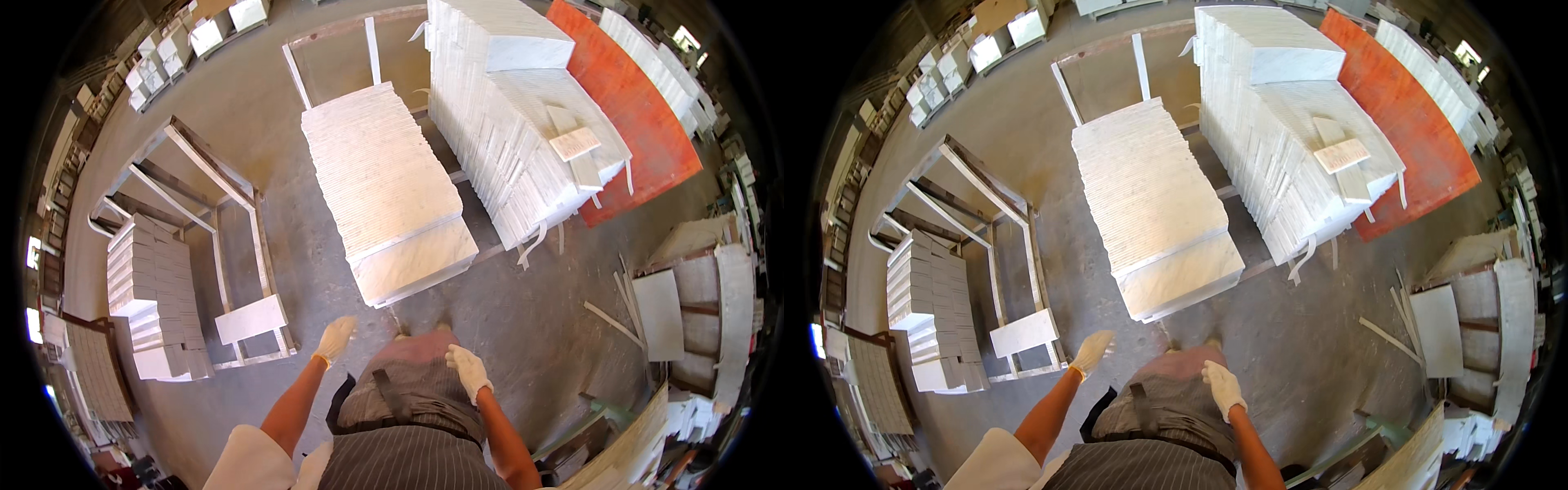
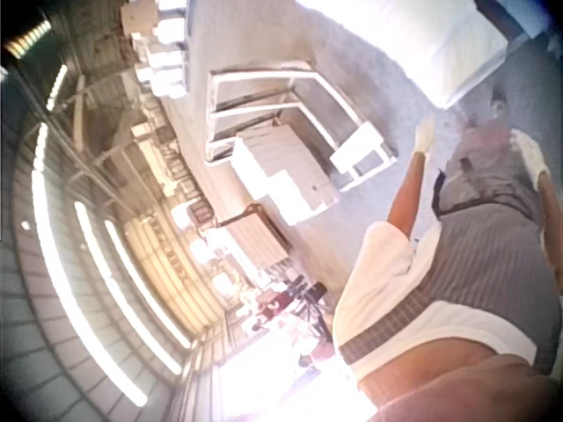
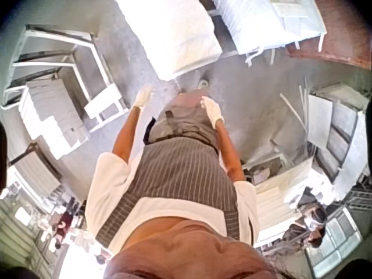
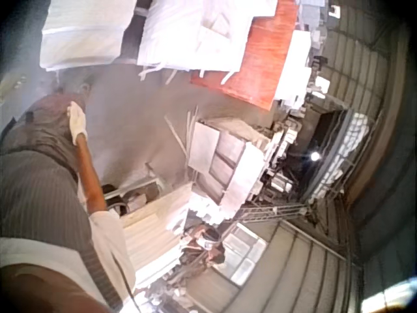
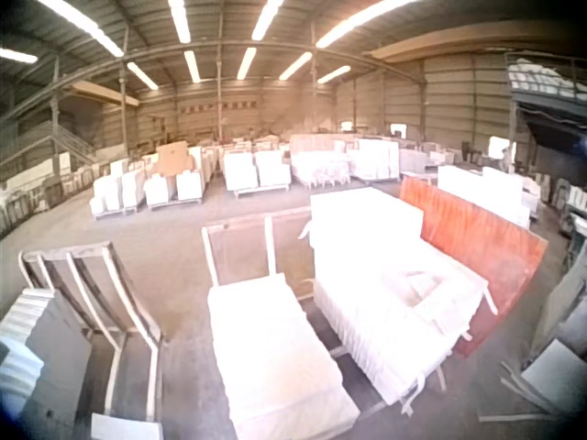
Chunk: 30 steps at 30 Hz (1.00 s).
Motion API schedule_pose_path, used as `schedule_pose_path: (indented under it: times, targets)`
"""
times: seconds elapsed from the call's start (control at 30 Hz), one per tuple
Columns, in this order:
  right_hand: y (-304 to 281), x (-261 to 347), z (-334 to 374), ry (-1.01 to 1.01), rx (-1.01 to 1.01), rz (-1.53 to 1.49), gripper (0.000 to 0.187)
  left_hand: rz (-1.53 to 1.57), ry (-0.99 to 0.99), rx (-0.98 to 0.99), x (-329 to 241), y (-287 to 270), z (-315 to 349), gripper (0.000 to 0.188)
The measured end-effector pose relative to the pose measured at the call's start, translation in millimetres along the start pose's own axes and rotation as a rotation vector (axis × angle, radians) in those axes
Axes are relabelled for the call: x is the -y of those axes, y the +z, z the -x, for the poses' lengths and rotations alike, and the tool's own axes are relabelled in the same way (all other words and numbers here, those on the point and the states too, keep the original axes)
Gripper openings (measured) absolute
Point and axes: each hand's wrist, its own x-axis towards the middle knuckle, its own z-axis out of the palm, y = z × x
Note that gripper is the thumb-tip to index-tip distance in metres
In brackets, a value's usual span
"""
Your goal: The person picks up white rectangular tiles from a table, wipes them with a cloth, and stacks them. The person also uses a marker to write on a tile before stacking it. The person moves between stacks and tables to continue the process.
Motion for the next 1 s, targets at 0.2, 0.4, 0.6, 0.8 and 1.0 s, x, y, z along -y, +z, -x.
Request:
schedule_pose_path:
  times: [0.2,0.4,0.6,0.8,1.0]
  targets:
    - [-34.1,22.5,-90.2,0.02,0.199,0.162,0.045,0.161,-0.15,-0.043,13.0,37.3,-31.9,0.041]
    - [-94.9,65.8,-179.3,0.045,0.251,0.3,0.052,0.274,-0.48,-0.115,80.3,104.9,27.2,0.036]
    - [-143.2,66.6,-306.6,0.222,0.084,0.321,0.057,-0.122,-0.393,-0.107,64.8,133.3,2.0,0.032]
    - [-128.9,72.5,-409.5,-0.021,-0.022,0.692,0.074,-0.266,-0.261,-0.143,139.8,136.7,-110.6,0.053]
    - [-93.0,74.5,-462.7,0.152,-0.141,0.643,0.092,-0.063,-0.603,-0.495,87.0,110.9,-215.8,0.081]
